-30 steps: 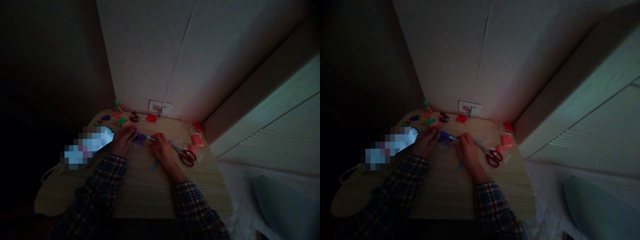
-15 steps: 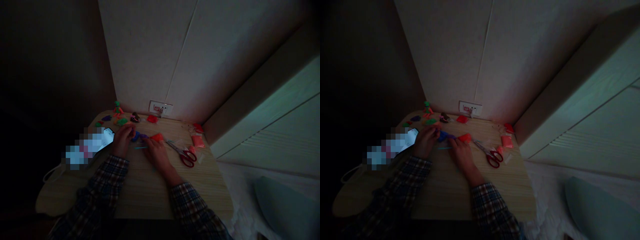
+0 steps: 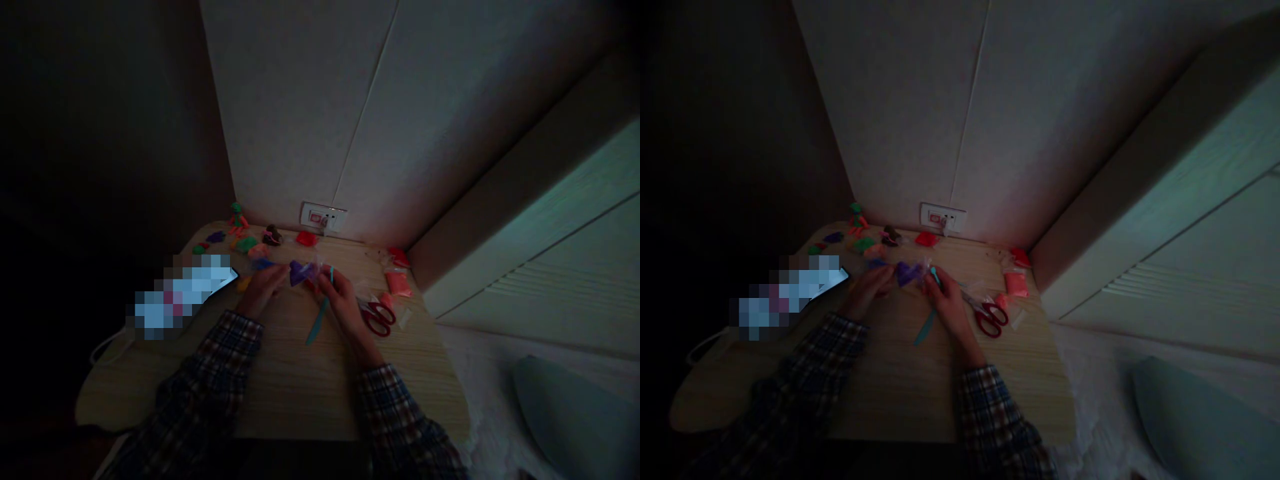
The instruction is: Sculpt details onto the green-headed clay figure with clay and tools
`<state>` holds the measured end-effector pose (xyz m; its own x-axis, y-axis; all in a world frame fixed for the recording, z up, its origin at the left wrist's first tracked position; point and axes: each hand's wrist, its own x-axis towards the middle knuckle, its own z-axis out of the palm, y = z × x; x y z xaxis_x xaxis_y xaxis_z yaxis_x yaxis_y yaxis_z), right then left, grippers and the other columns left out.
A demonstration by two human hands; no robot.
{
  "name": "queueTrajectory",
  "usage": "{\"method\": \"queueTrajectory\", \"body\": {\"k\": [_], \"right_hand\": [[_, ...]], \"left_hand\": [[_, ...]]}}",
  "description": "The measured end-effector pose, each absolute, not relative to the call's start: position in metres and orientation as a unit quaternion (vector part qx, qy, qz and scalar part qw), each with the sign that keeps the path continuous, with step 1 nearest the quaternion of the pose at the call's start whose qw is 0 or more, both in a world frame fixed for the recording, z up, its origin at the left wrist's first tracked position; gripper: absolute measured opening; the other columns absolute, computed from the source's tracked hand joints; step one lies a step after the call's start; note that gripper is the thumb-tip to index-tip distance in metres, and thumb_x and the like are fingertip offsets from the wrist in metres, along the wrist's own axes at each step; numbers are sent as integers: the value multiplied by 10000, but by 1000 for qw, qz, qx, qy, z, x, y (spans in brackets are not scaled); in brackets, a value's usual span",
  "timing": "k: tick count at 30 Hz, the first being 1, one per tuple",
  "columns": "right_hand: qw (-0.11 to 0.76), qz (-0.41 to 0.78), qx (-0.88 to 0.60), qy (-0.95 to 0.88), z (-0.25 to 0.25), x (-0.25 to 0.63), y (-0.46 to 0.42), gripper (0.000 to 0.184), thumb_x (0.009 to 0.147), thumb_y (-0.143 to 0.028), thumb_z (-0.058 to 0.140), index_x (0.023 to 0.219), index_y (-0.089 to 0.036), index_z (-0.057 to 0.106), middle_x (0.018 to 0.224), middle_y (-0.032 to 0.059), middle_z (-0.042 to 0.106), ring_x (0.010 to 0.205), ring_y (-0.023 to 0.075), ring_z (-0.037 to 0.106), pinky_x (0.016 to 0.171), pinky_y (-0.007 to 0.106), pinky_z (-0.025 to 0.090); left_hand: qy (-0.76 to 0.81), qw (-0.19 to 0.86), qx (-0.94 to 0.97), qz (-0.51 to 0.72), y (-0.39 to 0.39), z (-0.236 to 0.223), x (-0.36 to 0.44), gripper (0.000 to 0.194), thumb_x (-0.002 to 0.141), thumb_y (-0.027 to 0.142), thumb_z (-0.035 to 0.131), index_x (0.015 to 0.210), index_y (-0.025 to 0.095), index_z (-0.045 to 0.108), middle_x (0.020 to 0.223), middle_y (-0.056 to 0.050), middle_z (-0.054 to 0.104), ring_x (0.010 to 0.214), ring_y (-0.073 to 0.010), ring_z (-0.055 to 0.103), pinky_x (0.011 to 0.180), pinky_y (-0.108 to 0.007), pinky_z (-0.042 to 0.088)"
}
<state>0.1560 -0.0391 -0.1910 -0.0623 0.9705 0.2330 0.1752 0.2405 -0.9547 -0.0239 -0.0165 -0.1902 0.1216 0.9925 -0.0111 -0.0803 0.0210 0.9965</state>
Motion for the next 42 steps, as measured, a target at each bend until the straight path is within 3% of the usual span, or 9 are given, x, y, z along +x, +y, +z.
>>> {"method": "queueTrajectory", "body": {"k": [6, 10, 14, 23, 28, 35, 42], "right_hand": [[545, 441, -450, -553, -190, 154, -37, 257, 791, -431, 626, 938, -221, 633, 759, -1, 644, 699, 158, 589, 681, 289, 496], [552, 478, -441, -522, -193, 155, -35, 222, 706, -379, 706, 818, -209, 615, 707, -27, 628, 643, 134, 570, 624, 253, 466], [537, 484, -454, -521, -194, 157, -34, 225, 707, -388, 708, 701, -202, 580, 606, -45, 566, 581, 119, 514, 571, 235, 417], [544, 446, -477, -526, -189, 160, -35, 284, 702, -442, 709, 661, -202, 562, 608, -40, 578, 560, 111, 481, 550, 231, 384], [534, 477, -466, -519, -190, 162, -31, 282, 657, -439, 744, 768, -209, 625, 641, -32, 613, 587, 128, 521, 574, 248, 401], [532, 441, -476, -544, -196, 163, -31, 221, 742, -409, 690, 743, -199, 620, 649, -18, 621, 595, 133, 540, 607, 263, 421], [531, 435, -456, -567, -197, 161, -33, 227, 793, -430, 640, 750, -210, 600, 677, -10, 614, 636, 144, 541, 634, 271, 430]], "left_hand": [[450, 522, 561, 459, -16, -190, -22, 207, 646, 385, 757, 640, 186, 702, 513, 42, 509, 487, -108, 414, 442, -224, 296], [457, 490, 581, 462, -16, -190, -24, 213, 670, 377, 737, 599, 186, 676, 513, 48, 482, 507, -108, 395, 466, -228, 277], [457, 472, 599, 458, -16, -190, -24, 201, 678, 371, 729, 643, 180, 677, 537, 51, 485, 541, -113, 415, 503, -233, 292], [477, 448, 616, 438, -18, -190, -18, 239, 671, 392, 702, 711, 159, 667, 563, 42, 510, 554, -121, 433, 514, -241, 313], [484, 438, 623, 431, -18, -195, -19, 253, 669, 416, 690, 687, 166, 655, 583, 34, 519, 567, -124, 454, 526, -242, 344], [501, 424, 629, 417, -20, -195, -17, 264, 666, 425, 683, 673, 169, 617, 550, 52, 456, 530, -112, 404, 487, -235, 279], [499, 409, 632, 429, -22, -192, -16, 264, 659, 423, 671, 723, 169, 634, 561, 52, 477, 531, -115, 406, 491, -237, 305]]}}
